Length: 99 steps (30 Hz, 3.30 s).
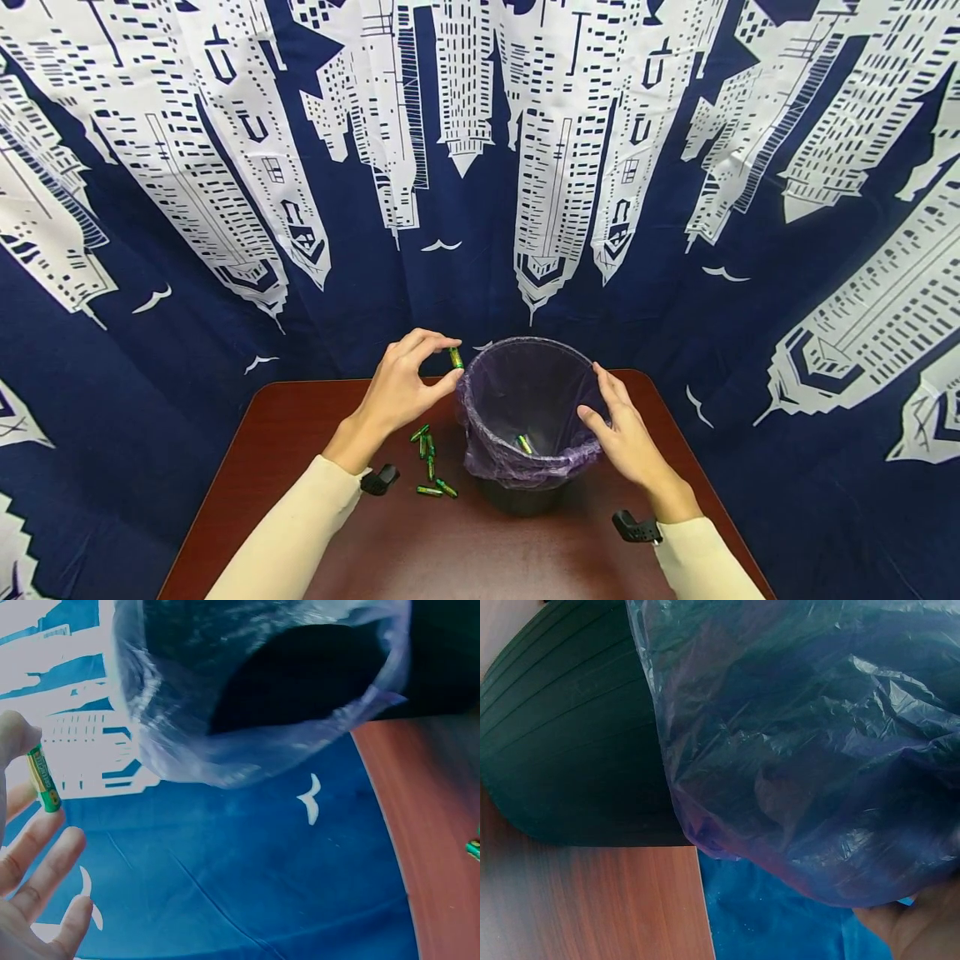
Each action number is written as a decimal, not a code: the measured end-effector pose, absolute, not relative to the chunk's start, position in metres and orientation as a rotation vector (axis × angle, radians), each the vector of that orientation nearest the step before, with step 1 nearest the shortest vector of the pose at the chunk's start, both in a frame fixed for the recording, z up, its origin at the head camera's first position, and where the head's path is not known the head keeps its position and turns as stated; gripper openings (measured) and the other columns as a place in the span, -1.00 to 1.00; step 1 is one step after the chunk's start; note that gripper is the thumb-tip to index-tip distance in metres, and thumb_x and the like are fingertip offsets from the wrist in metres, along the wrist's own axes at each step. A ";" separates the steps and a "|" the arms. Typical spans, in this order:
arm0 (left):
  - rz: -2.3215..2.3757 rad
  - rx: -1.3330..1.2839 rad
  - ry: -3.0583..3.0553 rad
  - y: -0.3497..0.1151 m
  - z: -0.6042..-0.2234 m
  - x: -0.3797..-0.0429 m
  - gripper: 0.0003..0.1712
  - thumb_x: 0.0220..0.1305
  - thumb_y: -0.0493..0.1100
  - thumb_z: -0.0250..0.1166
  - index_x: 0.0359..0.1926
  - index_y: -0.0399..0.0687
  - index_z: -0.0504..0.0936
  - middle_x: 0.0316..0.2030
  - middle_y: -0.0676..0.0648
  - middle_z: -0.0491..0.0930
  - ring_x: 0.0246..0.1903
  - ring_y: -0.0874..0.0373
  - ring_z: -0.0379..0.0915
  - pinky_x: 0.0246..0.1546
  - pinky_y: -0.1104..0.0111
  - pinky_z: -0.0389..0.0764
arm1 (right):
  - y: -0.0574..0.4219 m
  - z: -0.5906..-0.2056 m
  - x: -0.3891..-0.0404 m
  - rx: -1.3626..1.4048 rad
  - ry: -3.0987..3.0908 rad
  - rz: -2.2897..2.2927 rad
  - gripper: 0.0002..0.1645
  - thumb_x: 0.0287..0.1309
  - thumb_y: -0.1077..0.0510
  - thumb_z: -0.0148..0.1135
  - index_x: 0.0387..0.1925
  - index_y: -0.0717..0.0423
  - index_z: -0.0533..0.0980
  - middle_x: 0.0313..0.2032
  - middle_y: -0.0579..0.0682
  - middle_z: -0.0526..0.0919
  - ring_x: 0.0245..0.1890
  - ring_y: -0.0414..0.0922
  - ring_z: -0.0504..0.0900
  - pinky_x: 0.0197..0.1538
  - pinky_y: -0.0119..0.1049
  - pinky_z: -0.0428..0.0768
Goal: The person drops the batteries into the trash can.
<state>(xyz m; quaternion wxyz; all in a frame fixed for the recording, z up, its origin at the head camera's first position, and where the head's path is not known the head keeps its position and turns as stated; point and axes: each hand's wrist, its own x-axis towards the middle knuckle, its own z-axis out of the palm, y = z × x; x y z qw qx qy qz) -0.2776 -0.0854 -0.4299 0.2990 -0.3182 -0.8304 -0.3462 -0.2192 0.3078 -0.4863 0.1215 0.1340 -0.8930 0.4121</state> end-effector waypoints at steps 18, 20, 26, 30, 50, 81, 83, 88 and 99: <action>-0.883 -0.948 -2.269 -0.042 -0.381 -0.287 -0.55 0.47 -0.02 0.64 0.30 0.05 0.85 0.17 -0.05 0.82 0.11 -0.03 0.81 0.25 -0.06 0.70 | 0.307 -0.484 -0.218 0.393 -2.597 1.206 0.01 0.69 0.00 0.27 0.89 0.20 0.07 0.82 0.43 0.10 0.81 0.53 0.15 0.71 0.71 0.15; -0.881 -0.960 -2.268 -0.037 -0.377 -0.288 -0.56 0.47 -0.02 0.64 0.30 0.06 0.86 0.17 -0.04 0.82 0.11 -0.03 0.82 0.25 -0.06 0.71 | 0.307 -0.485 -0.218 0.393 -2.595 1.204 0.01 0.69 0.00 0.27 0.89 0.20 0.07 0.82 0.43 0.11 0.80 0.54 0.16 0.70 0.71 0.16; -0.890 -0.999 -2.260 -0.024 -0.369 -0.294 -0.58 0.48 -0.03 0.65 0.28 0.02 0.87 0.15 -0.08 0.84 0.08 -0.08 0.84 0.20 0.04 0.78 | 0.307 -0.486 -0.219 0.392 -2.593 1.212 0.01 0.70 0.00 0.27 0.89 0.21 0.07 0.82 0.42 0.09 0.81 0.55 0.14 0.69 0.73 0.16; -0.894 -1.011 -2.285 -0.017 -0.366 -0.296 -0.58 0.48 -0.03 0.65 0.28 0.03 0.87 0.15 -0.10 0.84 0.08 -0.09 0.83 0.13 0.10 0.83 | 0.307 -0.487 -0.220 0.389 -2.599 1.217 0.01 0.70 -0.01 0.26 0.89 0.23 0.07 0.83 0.42 0.09 0.81 0.54 0.12 0.70 0.72 0.14; -0.804 -0.999 -2.437 -0.006 -0.373 -0.296 -0.37 0.46 0.14 0.66 0.44 0.11 0.78 0.27 -0.06 0.80 0.22 -0.04 0.79 0.34 -0.02 0.77 | 0.305 -0.487 -0.218 0.396 -2.594 1.224 0.00 0.71 0.00 0.25 0.90 0.20 0.05 0.82 0.41 0.10 0.81 0.53 0.15 0.70 0.72 0.15; -0.824 -0.876 -2.452 -0.042 -0.402 -0.290 -0.48 0.53 0.15 0.57 0.40 0.17 0.80 0.29 -0.02 0.81 0.38 -0.05 0.74 0.46 -0.14 0.68 | 0.306 -0.485 -0.220 0.399 -2.571 1.218 -0.01 0.68 0.04 0.28 0.87 0.26 0.10 0.81 0.43 0.13 0.80 0.54 0.16 0.71 0.71 0.14; -0.834 -0.870 -2.447 -0.046 -0.405 -0.290 -0.48 0.53 0.15 0.57 0.40 0.15 0.81 0.28 -0.02 0.81 0.38 -0.05 0.74 0.47 -0.16 0.67 | 0.307 -0.485 -0.220 0.400 -2.569 1.217 -0.01 0.68 0.05 0.28 0.87 0.26 0.10 0.81 0.43 0.13 0.80 0.54 0.16 0.71 0.71 0.14; -0.863 -0.860 -2.433 -0.055 -0.416 -0.288 -0.47 0.51 0.12 0.59 0.39 0.15 0.81 0.28 -0.03 0.83 0.36 -0.05 0.76 0.46 -0.14 0.70 | 0.308 -0.485 -0.221 0.400 -2.570 1.227 0.00 0.69 0.03 0.27 0.88 0.23 0.08 0.82 0.42 0.12 0.81 0.53 0.15 0.71 0.71 0.13; -0.950 -0.812 -2.443 -0.079 -0.441 -0.282 -0.48 0.53 0.04 0.60 0.41 0.06 0.81 0.28 -0.07 0.82 0.28 -0.14 0.79 0.28 -0.04 0.85 | 0.306 -0.487 -0.220 0.394 -2.585 1.239 0.00 0.70 0.02 0.26 0.89 0.21 0.06 0.83 0.41 0.09 0.82 0.53 0.13 0.72 0.71 0.12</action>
